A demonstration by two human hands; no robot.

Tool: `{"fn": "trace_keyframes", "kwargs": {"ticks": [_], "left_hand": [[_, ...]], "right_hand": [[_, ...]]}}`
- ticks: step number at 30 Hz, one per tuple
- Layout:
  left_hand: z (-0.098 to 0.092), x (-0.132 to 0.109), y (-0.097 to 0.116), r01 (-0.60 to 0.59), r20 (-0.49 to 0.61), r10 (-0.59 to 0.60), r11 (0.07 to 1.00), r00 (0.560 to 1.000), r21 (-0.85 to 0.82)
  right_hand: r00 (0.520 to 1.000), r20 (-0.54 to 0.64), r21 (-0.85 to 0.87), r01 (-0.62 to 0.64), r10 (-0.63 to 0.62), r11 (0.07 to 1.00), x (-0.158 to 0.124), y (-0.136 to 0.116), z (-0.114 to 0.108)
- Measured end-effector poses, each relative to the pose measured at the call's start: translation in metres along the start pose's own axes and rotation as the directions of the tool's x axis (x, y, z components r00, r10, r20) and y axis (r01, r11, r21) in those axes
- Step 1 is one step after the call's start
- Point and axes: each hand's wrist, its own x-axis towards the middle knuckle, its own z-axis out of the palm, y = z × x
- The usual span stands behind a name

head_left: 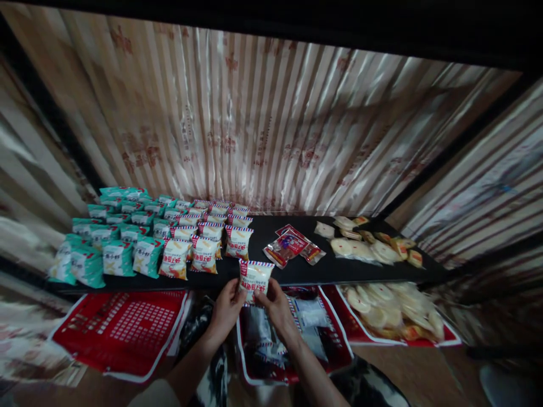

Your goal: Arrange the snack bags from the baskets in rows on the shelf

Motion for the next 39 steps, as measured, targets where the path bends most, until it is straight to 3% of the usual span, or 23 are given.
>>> {"fn": "trace_keyframes", "kwargs": {"ticks": [3, 6, 14, 19, 30, 34, 39], "left_hand": [[-0.004, 0.007, -0.006, -0.169, -0.117, 0.193, 0.968, 0.974, 0.185], [-0.005, 0.011, -0.011, -0.307, -0.107, 0.349, 0.908, 0.931, 0.286], [-0.007, 0.020, -0.021, -0.409, -0.061, 0.500, 0.767, 0.864, 0.495], [-0.006, 0.018, -0.023, -0.390, -0.064, 0.515, 0.718, 0.855, 0.577], [0.007, 0.024, -0.025, -0.317, -0.189, 0.497, 0.757, 0.847, 0.571], [0.012, 0.026, -0.023, -0.292, -0.235, 0.483, 0.779, 0.844, 0.555], [0.016, 0.024, -0.020, -0.313, -0.203, 0.496, 0.763, 0.844, 0.565]], "right_hand": [[0.995, -0.041, -0.002, 0.087, -0.087, 0.996, 0.026, 0.007, 0.013], [0.988, -0.050, -0.034, 0.144, -0.146, 0.989, 0.047, 0.016, 0.026], [0.971, -0.042, -0.235, 0.217, -0.233, 0.947, 0.072, 0.034, 0.044], [0.958, -0.054, -0.302, 0.253, -0.282, 0.919, 0.077, 0.043, 0.048], [0.938, -0.001, -0.468, 0.307, -0.348, 0.829, 0.072, 0.040, 0.056], [0.937, 0.041, -0.450, 0.326, -0.346, 0.831, 0.065, 0.032, 0.050], [0.942, -0.026, -0.383, 0.299, -0.333, 0.874, 0.067, 0.021, 0.034]]}}
